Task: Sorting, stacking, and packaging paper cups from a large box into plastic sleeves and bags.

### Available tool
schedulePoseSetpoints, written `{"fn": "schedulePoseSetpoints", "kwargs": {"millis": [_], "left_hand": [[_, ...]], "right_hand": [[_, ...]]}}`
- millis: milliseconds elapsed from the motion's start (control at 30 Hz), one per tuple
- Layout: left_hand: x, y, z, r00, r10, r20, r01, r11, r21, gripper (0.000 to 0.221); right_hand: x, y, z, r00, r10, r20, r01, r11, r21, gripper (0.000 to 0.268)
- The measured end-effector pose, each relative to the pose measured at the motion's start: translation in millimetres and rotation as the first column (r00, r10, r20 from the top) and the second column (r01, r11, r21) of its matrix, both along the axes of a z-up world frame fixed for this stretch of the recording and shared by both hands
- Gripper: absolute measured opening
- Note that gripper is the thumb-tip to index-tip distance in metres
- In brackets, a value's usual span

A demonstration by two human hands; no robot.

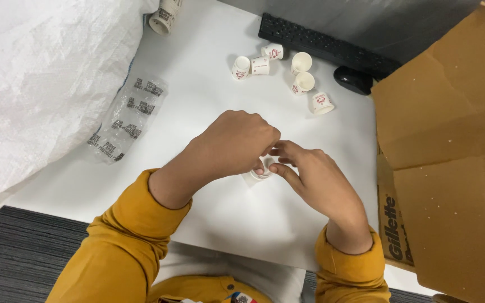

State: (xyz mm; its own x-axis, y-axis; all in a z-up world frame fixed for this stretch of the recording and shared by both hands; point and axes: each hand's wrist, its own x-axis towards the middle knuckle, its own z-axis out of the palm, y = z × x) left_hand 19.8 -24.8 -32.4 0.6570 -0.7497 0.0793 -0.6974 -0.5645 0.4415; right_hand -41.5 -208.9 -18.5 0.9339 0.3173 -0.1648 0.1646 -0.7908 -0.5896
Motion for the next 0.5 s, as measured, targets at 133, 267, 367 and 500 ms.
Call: {"fn": "schedulePoseSetpoints", "kwargs": {"millis": [133,267,367,500], "left_hand": [[0,1,5,0.999,0.029,-0.039,-0.029,0.999,0.021,0.03],[-2,8,5,0.999,0.01,-0.052,-0.01,1.0,-0.004,0.032],[-2,30,13,1.0,0.018,0.014,-0.016,0.986,-0.166,0.033],[-12,69,37,0.934,0.222,0.28,-0.083,0.897,-0.435,0.03]], "right_hand": [[3,-7,-5,0.995,0.086,0.045,-0.087,0.996,0.018,0.037],[7,-26,-14,0.997,0.071,-0.027,-0.069,0.995,0.071,0.055],[16,-44,-52,0.99,0.143,0.007,-0.138,0.937,0.322,0.068],[14,-25,-92,0.954,0.281,0.101,-0.289,0.788,0.544,0.095]]}}
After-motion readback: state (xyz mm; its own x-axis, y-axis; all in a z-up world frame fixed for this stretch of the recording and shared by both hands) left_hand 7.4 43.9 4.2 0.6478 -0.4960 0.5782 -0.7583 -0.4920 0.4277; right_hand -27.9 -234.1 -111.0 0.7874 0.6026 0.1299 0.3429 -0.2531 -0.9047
